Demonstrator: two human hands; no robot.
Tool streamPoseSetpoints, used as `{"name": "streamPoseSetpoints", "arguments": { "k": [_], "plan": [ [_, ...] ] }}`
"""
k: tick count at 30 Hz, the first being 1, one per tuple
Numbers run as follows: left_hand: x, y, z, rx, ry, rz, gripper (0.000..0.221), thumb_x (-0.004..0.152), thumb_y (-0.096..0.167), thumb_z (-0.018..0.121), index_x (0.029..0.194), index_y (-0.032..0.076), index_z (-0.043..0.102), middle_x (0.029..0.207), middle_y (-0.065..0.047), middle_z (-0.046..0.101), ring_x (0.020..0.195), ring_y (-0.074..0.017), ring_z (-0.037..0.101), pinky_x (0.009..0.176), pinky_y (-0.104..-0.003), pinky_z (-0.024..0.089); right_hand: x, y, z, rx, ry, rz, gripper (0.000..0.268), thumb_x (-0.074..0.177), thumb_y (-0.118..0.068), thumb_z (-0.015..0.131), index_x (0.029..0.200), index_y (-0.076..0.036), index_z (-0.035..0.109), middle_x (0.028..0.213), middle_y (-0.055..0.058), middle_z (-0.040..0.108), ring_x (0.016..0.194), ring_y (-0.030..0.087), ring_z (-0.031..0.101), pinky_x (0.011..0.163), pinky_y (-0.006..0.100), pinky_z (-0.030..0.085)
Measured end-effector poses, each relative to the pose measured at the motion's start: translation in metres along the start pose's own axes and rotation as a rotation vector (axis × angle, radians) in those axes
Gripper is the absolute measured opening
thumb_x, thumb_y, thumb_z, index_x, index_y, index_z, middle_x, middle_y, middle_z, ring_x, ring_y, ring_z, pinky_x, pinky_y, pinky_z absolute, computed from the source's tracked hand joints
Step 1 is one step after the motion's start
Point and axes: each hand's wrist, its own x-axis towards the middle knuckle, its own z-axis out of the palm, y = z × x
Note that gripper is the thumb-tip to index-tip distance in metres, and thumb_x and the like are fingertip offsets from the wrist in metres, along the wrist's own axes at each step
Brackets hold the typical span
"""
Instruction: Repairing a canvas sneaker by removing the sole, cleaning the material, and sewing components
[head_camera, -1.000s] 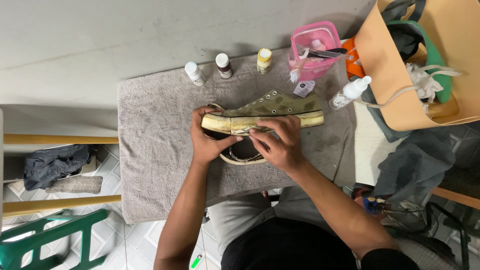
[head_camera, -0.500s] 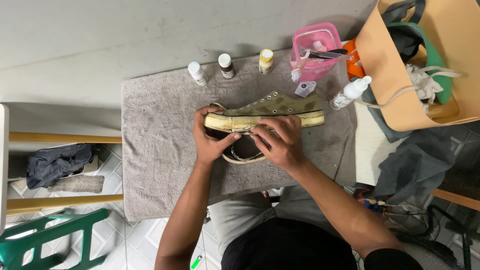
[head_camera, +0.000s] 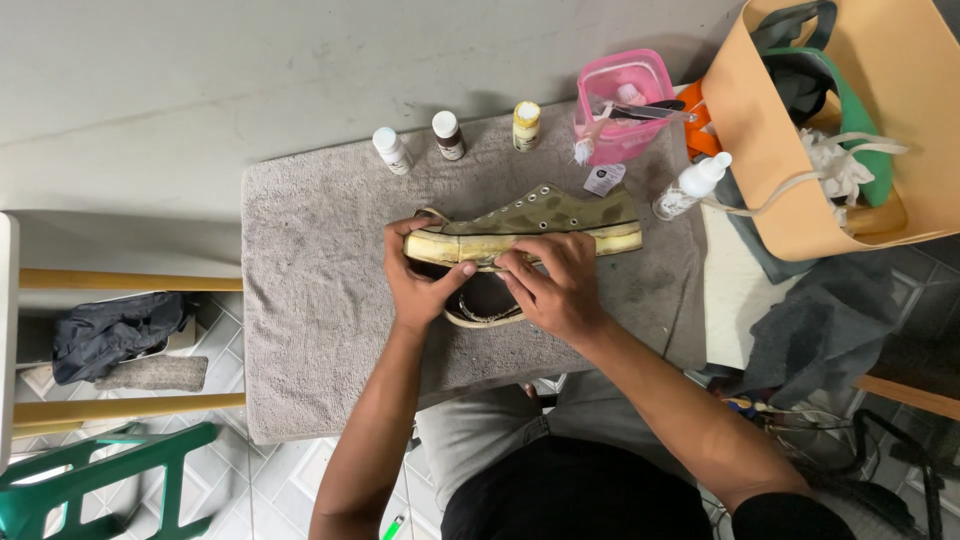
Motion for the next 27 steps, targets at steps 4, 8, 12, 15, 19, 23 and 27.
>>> {"name": "streamPoseSetpoints", "arguments": {
  "k": [4, 8, 12, 15, 19, 23, 27],
  "plan": [
    [-0.001, 0.002, 0.004, -0.004, 0.033, -0.039, 0.08, 0.061, 0.017, 0.102, 0.119, -0.003, 0.051, 0.108, -0.019, 0.067, 0.097, -0.0262, 0.066, 0.089, -0.043, 0.053, 0.003, -0.002, 0.0, 0.005, 0.005, 0.02, 0.012, 0.094, -0.021, 0.072, 0.105, -0.019, 0.074, 0.114, 0.001, 0.063, 0.1, 0.023, 0.06, 0.086, 0.043, 0.04],
    [-0.002, 0.007, 0.008, 0.03, 0.067, -0.061, 0.081, 0.06, 0.015, 0.101, 0.119, -0.002, 0.049, 0.109, -0.019, 0.065, 0.098, -0.0269, 0.065, 0.089, -0.044, 0.053, 0.002, -0.001, 0.002, 0.02, -0.006, 0.033, 0.014, 0.093, -0.02, 0.072, 0.106, -0.018, 0.074, 0.112, 0.001, 0.062, 0.1, 0.023, 0.059, 0.086, 0.044, 0.039],
    [-0.007, 0.005, 0.007, 0.066, 0.106, -0.071, 0.08, 0.06, 0.015, 0.101, 0.12, -0.001, 0.05, 0.111, -0.018, 0.065, 0.099, -0.0246, 0.065, 0.091, -0.041, 0.052, 0.005, -0.003, 0.001, 0.05, -0.032, 0.056, 0.016, 0.092, -0.018, 0.072, 0.108, -0.017, 0.074, 0.112, 0.002, 0.061, 0.102, 0.024, 0.057, 0.087, 0.046, 0.037],
    [-0.008, -0.002, 0.007, 0.076, 0.11, -0.031, 0.081, 0.059, 0.016, 0.101, 0.121, -0.002, 0.051, 0.111, -0.019, 0.065, 0.099, -0.0256, 0.065, 0.09, -0.042, 0.052, 0.003, -0.001, 0.0, 0.036, -0.047, 0.038, 0.016, 0.093, -0.02, 0.072, 0.109, -0.018, 0.073, 0.113, 0.001, 0.061, 0.104, 0.024, 0.058, 0.087, 0.047, 0.037],
    [-0.008, 0.003, 0.009, 0.075, 0.11, -0.02, 0.08, 0.062, 0.018, 0.101, 0.121, 0.0, 0.051, 0.111, -0.018, 0.064, 0.1, -0.0249, 0.064, 0.091, -0.042, 0.051, 0.002, 0.0, 0.0, 0.068, -0.052, 0.051, 0.015, 0.098, -0.023, 0.07, 0.113, -0.02, 0.071, 0.114, 0.001, 0.06, 0.103, 0.025, 0.058, 0.088, 0.047, 0.038],
    [-0.008, -0.001, 0.009, 0.044, 0.094, 0.008, 0.084, 0.062, 0.02, 0.102, 0.125, 0.0, 0.05, 0.114, -0.019, 0.063, 0.103, -0.0259, 0.063, 0.093, -0.044, 0.05, 0.002, 0.002, 0.001, 0.059, -0.044, 0.058, 0.021, 0.099, -0.028, 0.067, 0.12, -0.023, 0.067, 0.117, -0.001, 0.062, 0.104, 0.024, 0.059, 0.088, 0.046, 0.039],
    [-0.007, -0.003, 0.006, 0.034, 0.058, 0.033, 0.088, 0.06, 0.018, 0.103, 0.126, -0.002, 0.049, 0.115, -0.02, 0.063, 0.104, -0.027, 0.064, 0.095, -0.044, 0.05, 0.005, 0.0, -0.004, 0.071, -0.064, 0.077, 0.022, 0.099, -0.027, 0.068, 0.121, -0.024, 0.068, 0.117, -0.002, 0.062, 0.103, 0.023, 0.059, 0.089, 0.045, 0.039]
  ]
}}
